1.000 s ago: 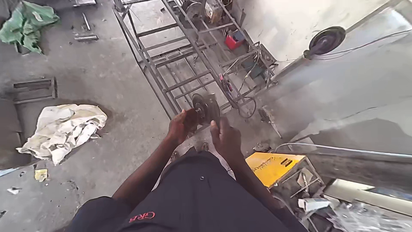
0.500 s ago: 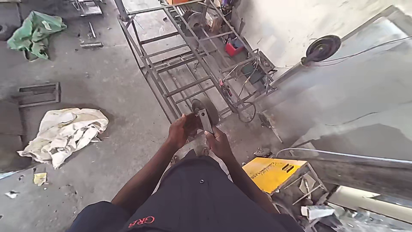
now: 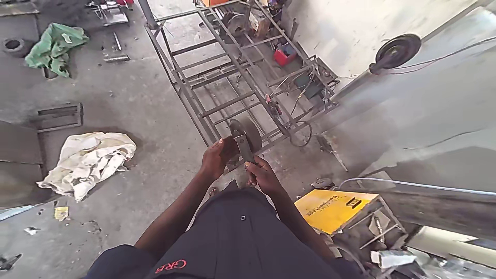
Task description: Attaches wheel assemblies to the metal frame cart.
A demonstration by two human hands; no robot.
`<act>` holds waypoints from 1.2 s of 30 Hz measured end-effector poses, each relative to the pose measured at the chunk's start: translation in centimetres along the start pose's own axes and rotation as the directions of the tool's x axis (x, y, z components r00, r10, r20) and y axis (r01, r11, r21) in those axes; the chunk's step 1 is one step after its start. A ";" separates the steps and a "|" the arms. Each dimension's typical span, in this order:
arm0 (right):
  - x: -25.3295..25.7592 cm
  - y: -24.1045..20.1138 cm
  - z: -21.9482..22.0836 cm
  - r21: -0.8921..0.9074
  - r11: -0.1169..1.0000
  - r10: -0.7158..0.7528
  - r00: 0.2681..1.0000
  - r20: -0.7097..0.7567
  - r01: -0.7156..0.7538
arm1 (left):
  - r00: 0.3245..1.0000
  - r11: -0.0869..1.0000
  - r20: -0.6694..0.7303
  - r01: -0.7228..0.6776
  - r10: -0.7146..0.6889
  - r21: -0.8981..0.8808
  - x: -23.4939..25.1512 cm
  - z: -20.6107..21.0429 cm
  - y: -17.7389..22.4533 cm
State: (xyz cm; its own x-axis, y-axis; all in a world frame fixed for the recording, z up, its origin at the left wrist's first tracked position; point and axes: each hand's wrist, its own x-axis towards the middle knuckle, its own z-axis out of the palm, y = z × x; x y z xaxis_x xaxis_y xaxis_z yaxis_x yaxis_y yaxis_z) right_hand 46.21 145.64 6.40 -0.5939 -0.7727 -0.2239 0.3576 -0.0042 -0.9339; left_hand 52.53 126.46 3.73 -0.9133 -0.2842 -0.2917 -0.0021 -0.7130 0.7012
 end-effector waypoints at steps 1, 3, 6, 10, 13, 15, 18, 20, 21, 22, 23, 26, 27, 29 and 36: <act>0.0 0.0 -0.1 -0.001 1.000 0.002 1.000 0.005 -0.002 | 1.000 1.000 -0.001 -0.001 0.001 -0.001 0.0 0.0 0.0; 0.1 -0.1 -0.1 0.002 1.000 0.005 1.000 0.018 -0.005 | 1.000 1.000 -0.002 -0.003 0.003 0.007 0.1 0.0 0.0; 0.1 0.0 -0.4 0.023 1.000 0.000 0.999 0.050 -0.001 | 1.000 1.000 -0.001 0.004 -0.004 0.009 0.0 0.0 -0.1; 0.3 0.2 -0.9 0.100 0.994 0.024 0.993 0.114 -0.036 | 0.992 0.966 -0.067 -0.085 0.104 0.243 -0.6 0.3 -0.1; 0.9 0.7 -1.8 0.182 0.975 0.087 0.969 0.229 -0.130 | 0.966 0.861 -0.031 -0.212 0.255 0.462 -1.8 0.1 -0.6; 1.4 1.4 -2.5 0.187 0.961 0.139 0.939 0.315 -0.205 | 0.975 0.903 0.085 -0.220 0.203 0.370 -2.7 -0.2 -0.9; 2.5 2.7 -3.2 0.174 0.941 0.192 0.882 0.430 -0.289 | 0.976 0.971 0.154 -0.179 0.155 0.157 -3.3 -0.4 -1.6; 3.0 3.2 -3.1 0.173 0.934 0.215 0.878 0.427 -0.312 | 0.975 0.975 0.107 -0.205 0.196 0.081 -3.1 -0.8 -2.1; 3.3 3.5 -3.0 0.181 0.933 0.214 0.884 0.415 -0.311 | 0.969 0.964 0.068 -0.245 0.239 0.098 -3.0 -0.9 -2.2; 3.5 3.8 -3.1 0.169 0.939 0.212 0.893 0.397 -0.298 | 0.956 0.943 0.031 -0.292 0.291 0.161 -2.8 -1.0 -2.2; 3.6 4.0 -3.3 0.139 0.946 0.222 0.899 0.377 -0.291 | 0.940 0.906 0.002 -0.331 0.342 0.264 -2.6 -1.0 -1.9; 3.1 4.3 -4.3 0.021 0.939 0.327 0.909 0.256 -0.344 | 0.890 0.640 0.021 -0.344 0.456 0.687 -1.5 -1.0 -1.3; 2.8 4.3 -4.8 0.014 0.932 0.351 0.912 0.213 -0.362 | 0.885 0.525 0.033 -0.306 0.465 0.794 -1.0 -1.1 -1.4; 1.9 4.7 -6.2 0.019 0.925 0.372 0.915 0.159 -0.379 | 0.889 0.364 0.044 -0.231 0.456 0.902 -0.1 -1.1 -1.9; 0.3 5.0 -13.0 0.085 0.946 0.303 0.945 0.119 -0.314 | 0.887 0.425 -0.037 -0.183 0.461 0.887 1.7 0.6 -3.1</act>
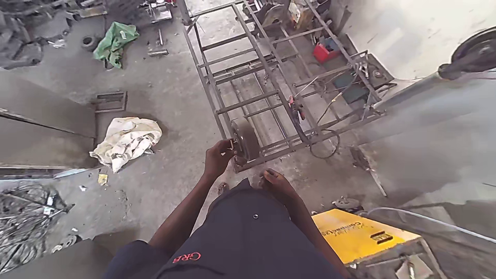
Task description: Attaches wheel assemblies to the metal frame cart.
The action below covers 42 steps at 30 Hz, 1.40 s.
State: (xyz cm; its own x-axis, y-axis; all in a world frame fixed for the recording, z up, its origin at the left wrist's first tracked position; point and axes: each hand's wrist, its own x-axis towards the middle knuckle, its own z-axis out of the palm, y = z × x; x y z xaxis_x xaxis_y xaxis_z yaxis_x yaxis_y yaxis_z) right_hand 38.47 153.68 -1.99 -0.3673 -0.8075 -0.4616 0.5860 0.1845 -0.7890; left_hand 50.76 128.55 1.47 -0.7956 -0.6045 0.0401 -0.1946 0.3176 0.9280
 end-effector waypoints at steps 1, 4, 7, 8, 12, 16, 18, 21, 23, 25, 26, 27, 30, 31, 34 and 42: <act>-0.2 -0.2 -1.0 -0.018 1.000 0.001 1.000 0.011 -0.001 | 1.000 1.000 -0.017 0.024 -0.024 -0.006 0.0 0.2 0.1; -0.5 -1.3 -3.7 -0.067 0.997 0.027 0.999 0.037 -0.025 | 0.996 0.998 -0.070 0.057 -0.058 -0.016 0.1 0.7 0.4; -0.4 -2.4 -6.3 -0.116 0.993 0.045 0.997 0.066 -0.037 | 0.993 0.996 -0.083 0.087 -0.085 0.012 0.1 0.8 1.0; -0.3 -2.8 -7.1 -0.121 0.992 0.050 0.995 0.081 -0.040 | 0.994 0.997 -0.087 0.073 -0.072 0.013 0.1 0.7 1.1; 0.1 -4.1 -9.1 -0.191 0.979 0.090 0.989 0.115 -0.067 | 0.993 0.999 -0.115 0.017 -0.020 -0.027 -0.1 0.9 0.8; 0.4 -5.3 -10.5 -0.247 0.963 0.145 0.978 0.148 -0.105 | 0.986 0.995 -0.168 -0.012 -0.005 -0.104 -1.1 1.5 1.3; 0.4 -5.6 -11.2 -0.257 0.959 0.163 0.974 0.160 -0.119 | 0.981 0.991 -0.192 -0.028 0.003 -0.132 -0.8 1.9 1.3; 0.4 -5.7 -11.9 -0.256 0.958 0.173 0.971 0.168 -0.126 | 0.983 0.986 -0.181 -0.049 0.020 -0.158 0.1 2.0 1.0; 0.4 -5.6 -12.2 -0.252 0.960 0.166 0.971 0.173 -0.119 | 0.986 0.985 -0.165 -0.027 -0.001 -0.169 0.1 1.9 1.2; 0.3 -5.5 -12.3 -0.247 0.962 0.164 0.970 0.177 -0.118 | 0.988 0.986 -0.151 -0.009 -0.017 -0.169 0.0 1.7 1.2; 0.2 -5.6 -12.4 -0.240 0.964 0.161 0.971 0.177 -0.116 | 0.989 0.986 -0.148 -0.010 -0.015 -0.166 0.1 1.6 1.2; 0.2 -5.7 -12.5 -0.237 0.965 0.153 0.973 0.172 -0.110 | 0.989 0.986 -0.145 -0.008 -0.016 -0.166 0.2 1.6 1.3; 0.4 -6.6 -13.4 -0.260 0.963 0.117 0.983 0.144 -0.076 | 0.990 0.990 -0.141 0.002 -0.022 -0.141 0.0 1.7 1.2; 0.7 -7.1 -13.8 -0.282 0.957 0.099 0.987 0.126 -0.060 | 0.990 0.991 -0.142 0.001 -0.020 -0.130 -0.2 1.8 1.3; 2.3 -8.9 -16.2 -0.440 0.897 0.043 0.999 0.006 -0.036 | 0.987 0.995 -0.161 -0.013 -0.003 -0.095 -0.9 2.4 1.8; 13.2 -13.8 -24.0 -0.876 0.412 -0.293 0.875 -0.387 -0.250 | 0.974 0.987 -0.227 -0.016 -0.020 -0.157 -0.8 2.2 1.5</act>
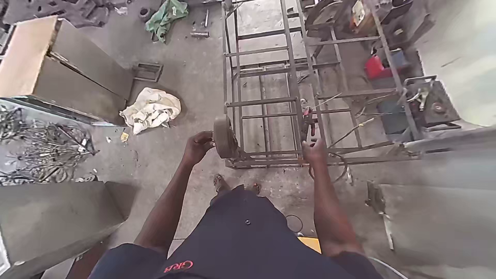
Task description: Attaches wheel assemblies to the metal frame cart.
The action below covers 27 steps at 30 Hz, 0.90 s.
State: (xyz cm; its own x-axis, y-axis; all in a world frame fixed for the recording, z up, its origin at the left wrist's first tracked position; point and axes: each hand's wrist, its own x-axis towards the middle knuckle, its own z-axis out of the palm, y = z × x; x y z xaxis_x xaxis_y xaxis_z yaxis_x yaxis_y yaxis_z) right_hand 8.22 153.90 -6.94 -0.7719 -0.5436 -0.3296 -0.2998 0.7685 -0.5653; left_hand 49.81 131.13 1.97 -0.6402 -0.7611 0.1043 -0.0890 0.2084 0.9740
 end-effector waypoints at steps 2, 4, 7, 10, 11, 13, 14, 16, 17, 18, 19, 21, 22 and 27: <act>3.3 0.7 -0.4 -0.065 0.995 0.063 0.988 -0.140 -0.073 | 0.999 0.998 0.035 0.010 -0.012 0.057 0.2 0.4 -0.1; 6.3 1.3 0.1 -0.121 0.979 0.136 0.971 -0.199 -0.162 | 0.999 0.998 0.031 0.041 -0.043 0.054 0.5 0.4 -0.2; 9.3 1.9 1.1 -0.199 0.949 0.225 0.968 -0.109 -0.243 | 0.998 0.997 0.003 0.070 -0.070 0.011 0.6 0.4 -0.2; 10.6 2.1 2.0 -0.163 0.973 0.161 0.986 -0.035 -0.165 | 0.997 0.997 0.004 0.074 -0.074 0.030 0.1 0.4 0.1; 11.1 2.1 2.6 -0.163 0.975 0.155 0.988 -0.004 -0.154 | 0.998 0.998 0.007 0.058 -0.058 0.022 -0.1 0.3 0.1; 12.1 2.3 3.9 -0.227 0.949 0.243 0.967 0.081 -0.219 | 0.999 0.999 0.019 0.032 -0.032 -0.005 0.0 0.2 0.1; 13.0 2.8 4.8 -0.254 0.937 0.274 0.957 0.101 -0.241 | 0.999 1.000 0.028 0.022 -0.021 -0.018 0.3 0.2 0.1; 14.0 3.5 6.4 -0.256 0.935 0.283 0.950 0.128 -0.245 | 0.999 0.999 0.044 0.007 -0.006 -0.031 0.6 0.2 0.0; 14.1 3.9 7.1 -0.243 0.939 0.280 0.951 0.132 -0.243 | 0.999 0.999 0.050 -0.003 0.005 -0.039 0.6 0.2 -0.1; 14.2 4.2 7.7 -0.245 0.939 0.278 0.953 0.122 -0.242 | 0.998 0.999 0.055 -0.015 0.017 -0.043 0.6 0.2 -0.3; 14.1 4.2 8.0 -0.264 0.933 0.284 0.952 0.116 -0.246 | 0.998 0.999 0.055 -0.021 0.023 -0.045 0.5 0.2 -0.4; 13.9 3.9 7.9 -0.326 0.912 0.297 0.949 0.104 -0.250 | 0.998 1.000 0.057 -0.017 0.018 -0.026 0.5 0.1 -0.2; 14.0 4.1 7.6 -0.331 0.911 0.295 0.950 0.101 -0.247 | 0.998 1.000 0.062 -0.017 0.017 -0.011 0.5 0.1 -0.1; 15.0 6.6 6.7 0.013 0.956 0.287 0.942 0.174 -0.293 | 0.997 0.998 0.063 -0.039 0.036 0.051 0.3 0.2 0.2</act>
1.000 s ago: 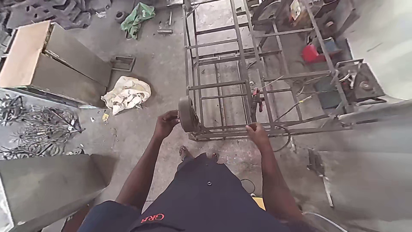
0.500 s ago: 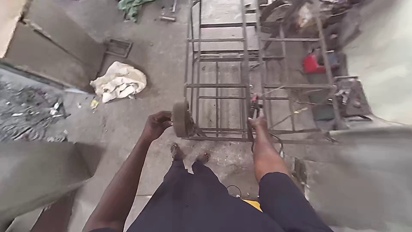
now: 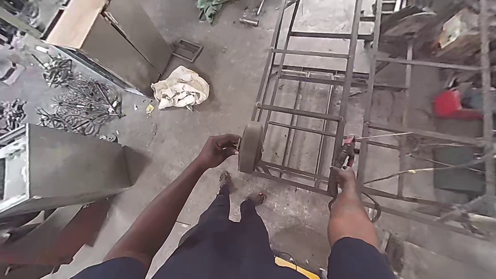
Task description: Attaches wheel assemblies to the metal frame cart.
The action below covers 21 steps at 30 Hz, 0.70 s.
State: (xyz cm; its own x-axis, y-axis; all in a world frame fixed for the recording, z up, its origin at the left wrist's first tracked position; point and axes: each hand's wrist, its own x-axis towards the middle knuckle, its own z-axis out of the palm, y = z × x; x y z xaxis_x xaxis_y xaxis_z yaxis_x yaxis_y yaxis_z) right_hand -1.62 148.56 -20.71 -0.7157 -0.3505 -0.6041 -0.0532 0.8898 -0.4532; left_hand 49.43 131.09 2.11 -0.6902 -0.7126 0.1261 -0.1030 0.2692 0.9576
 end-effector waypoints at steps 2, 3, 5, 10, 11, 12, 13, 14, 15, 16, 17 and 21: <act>0.6 0.4 -0.4 0.132 0.991 0.025 0.999 -0.041 -0.019 | 1.000 1.000 0.006 -0.003 0.003 -0.014 0.1 0.0 -0.1; 0.7 0.1 -0.9 0.180 0.983 0.047 0.997 -0.062 -0.036 | 1.000 1.000 0.010 -0.009 0.009 -0.023 0.2 0.0 -0.2; 0.6 -0.7 -1.9 0.303 0.952 0.061 0.994 -0.086 -0.032 | 0.999 0.999 0.025 -0.019 0.020 -0.041 0.2 -0.1 -0.3; -5.0 -5.7 -6.9 0.787 0.600 -0.052 0.989 -0.139 0.142 | 0.997 0.998 0.045 -0.061 0.061 -0.016 0.6 -0.4 -0.6; -6.8 -6.0 -8.0 0.830 0.527 -0.092 0.983 -0.160 0.184 | 0.996 0.998 0.050 -0.067 0.067 -0.009 0.5 -0.4 -0.7; -8.5 -6.0 -8.8 0.847 0.481 -0.130 0.974 -0.185 0.225 | 0.997 0.998 0.052 -0.064 0.064 -0.002 0.5 -0.4 -0.8; -10.6 -5.6 -9.3 0.849 0.456 -0.173 0.962 -0.211 0.268 | 0.997 0.999 0.053 -0.054 0.054 -0.001 0.5 -0.4 -0.9; -12.8 -5.1 -9.8 0.847 0.428 -0.219 0.946 -0.241 0.315 | 0.998 0.999 0.052 -0.047 0.047 0.000 0.6 -0.4 -1.0; -15.4 -4.5 -10.0 0.846 0.377 -0.286 0.916 -0.282 0.378 | 0.998 0.999 0.046 -0.045 0.044 0.006 0.7 -0.5 -0.9; -18.3 -3.4 -10.1 0.848 0.296 -0.375 0.870 -0.320 0.440 | 0.998 0.999 0.046 -0.043 0.043 0.011 0.7 -0.6 -0.8; -21.3 -1.8 -10.1 0.846 0.216 -0.477 0.808 -0.345 0.488 | 0.997 0.999 0.052 -0.050 0.050 0.006 0.6 -0.5 -0.8; -31.8 0.5 -10.5 0.858 0.062 -0.668 0.660 -0.344 0.510 | 0.993 0.995 0.097 -0.074 0.067 0.068 1.3 -1.2 -0.9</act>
State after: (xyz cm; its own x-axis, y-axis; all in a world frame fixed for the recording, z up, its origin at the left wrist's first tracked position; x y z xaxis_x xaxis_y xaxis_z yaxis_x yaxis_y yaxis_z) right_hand 13.77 163.22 5.17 -0.6762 -0.7252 0.1297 0.2288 -0.3741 -0.8987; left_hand 49.46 129.12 1.68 -0.7614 -0.6270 0.1646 -0.0999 0.3644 0.9259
